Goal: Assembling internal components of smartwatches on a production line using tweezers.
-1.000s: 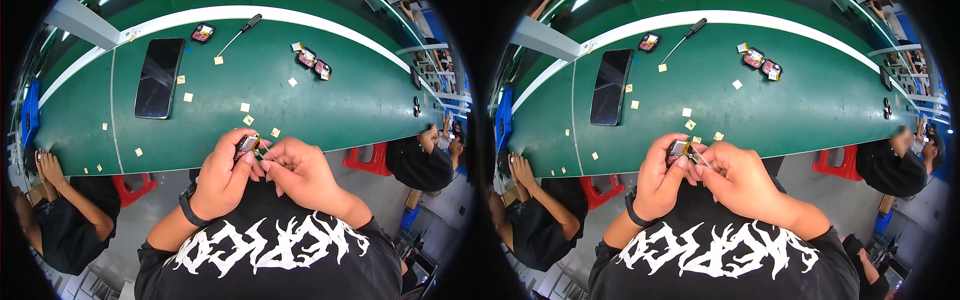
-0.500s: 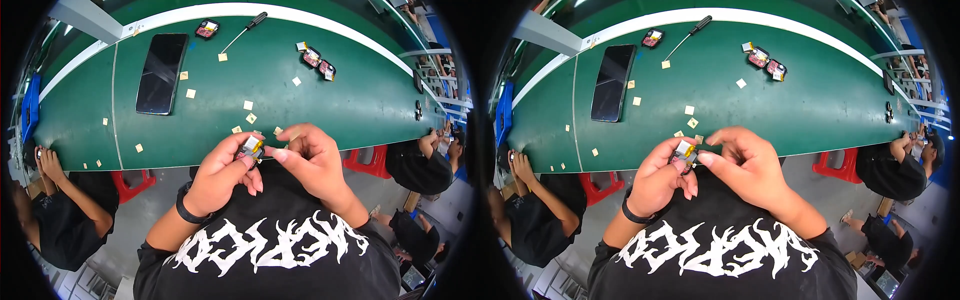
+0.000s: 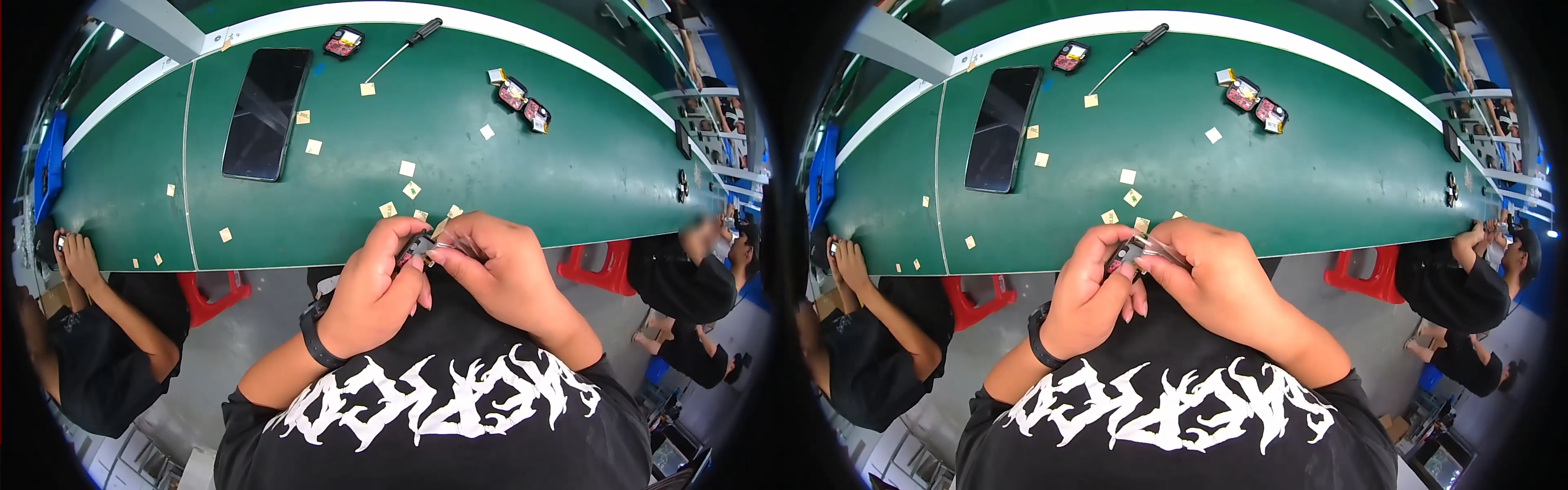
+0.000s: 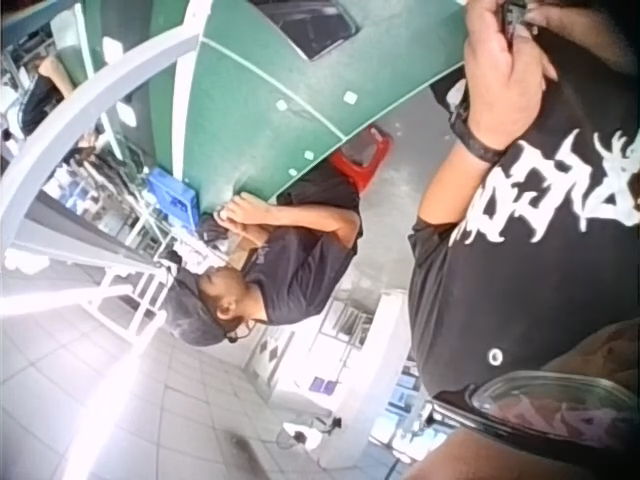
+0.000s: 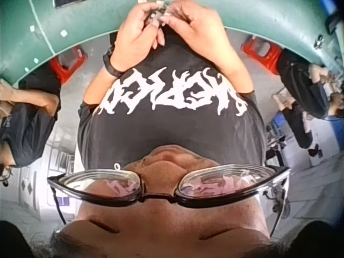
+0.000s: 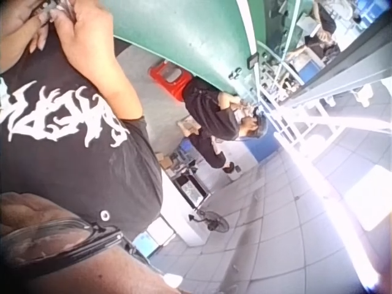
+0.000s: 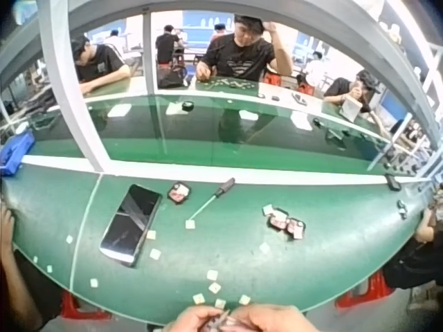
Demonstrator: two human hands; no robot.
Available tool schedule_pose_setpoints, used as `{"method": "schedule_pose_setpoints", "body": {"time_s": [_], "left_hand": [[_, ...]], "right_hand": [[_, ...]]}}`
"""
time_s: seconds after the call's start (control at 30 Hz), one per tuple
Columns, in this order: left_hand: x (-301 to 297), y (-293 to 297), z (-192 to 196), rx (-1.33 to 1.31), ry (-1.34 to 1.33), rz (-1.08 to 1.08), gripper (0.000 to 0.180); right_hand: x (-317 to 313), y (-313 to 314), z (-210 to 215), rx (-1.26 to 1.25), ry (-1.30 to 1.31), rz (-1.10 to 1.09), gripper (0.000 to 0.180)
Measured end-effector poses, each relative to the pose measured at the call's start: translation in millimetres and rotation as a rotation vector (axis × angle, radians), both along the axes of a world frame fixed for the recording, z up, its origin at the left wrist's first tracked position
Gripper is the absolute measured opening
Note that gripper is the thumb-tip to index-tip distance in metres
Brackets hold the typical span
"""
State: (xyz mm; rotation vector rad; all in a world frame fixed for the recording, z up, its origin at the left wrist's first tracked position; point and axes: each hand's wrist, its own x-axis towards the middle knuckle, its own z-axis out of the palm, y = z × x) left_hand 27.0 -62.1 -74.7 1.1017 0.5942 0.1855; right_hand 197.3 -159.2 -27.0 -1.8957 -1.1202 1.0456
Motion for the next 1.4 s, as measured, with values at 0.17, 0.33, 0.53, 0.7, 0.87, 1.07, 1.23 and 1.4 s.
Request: {"method": "schedule_pose_setpoints", "body": {"time_s": [0.17,0.33,0.53,0.7,0.87,1.07,1.23,1.4], "left_hand": [[4,-1,-3,0.074,0.003,0.022,0.030],[5,1,-3,0.105,-0.004,-0.027,0.027],[1,-1,-21,0.146,-0.190,-0.054,0.033],[-7,5,-24,0.145,-0.224,-0.119,0.036],[-11,15,-22,0.212,-0.224,-0.228,0.031],[-8,2,-22,0.003,-0.214,-0.061,0.026],[-4,-1,-13,0.049,-0.059,0.023,0.021],[-8,6,-17,0.258,-0.025,-0.089,0.019]], "right_hand": [[-6,-3,-4,-0.002,0.116,-0.116,0.012],[-7,-2,-7,-0.043,0.066,-0.086,0.010],[-2,-4,-28,0.049,0.264,-0.141,0.007],[0,-4,-47,0.052,0.325,-0.185,0.007],[-2,4,-44,0.089,0.567,-0.305,0.016],[4,6,-42,-0.017,0.461,-0.150,0.016],[1,0,-53,-0.010,0.468,-0.222,0.017],[-4,2,-40,-0.007,0.628,-0.274,0.020]]}}
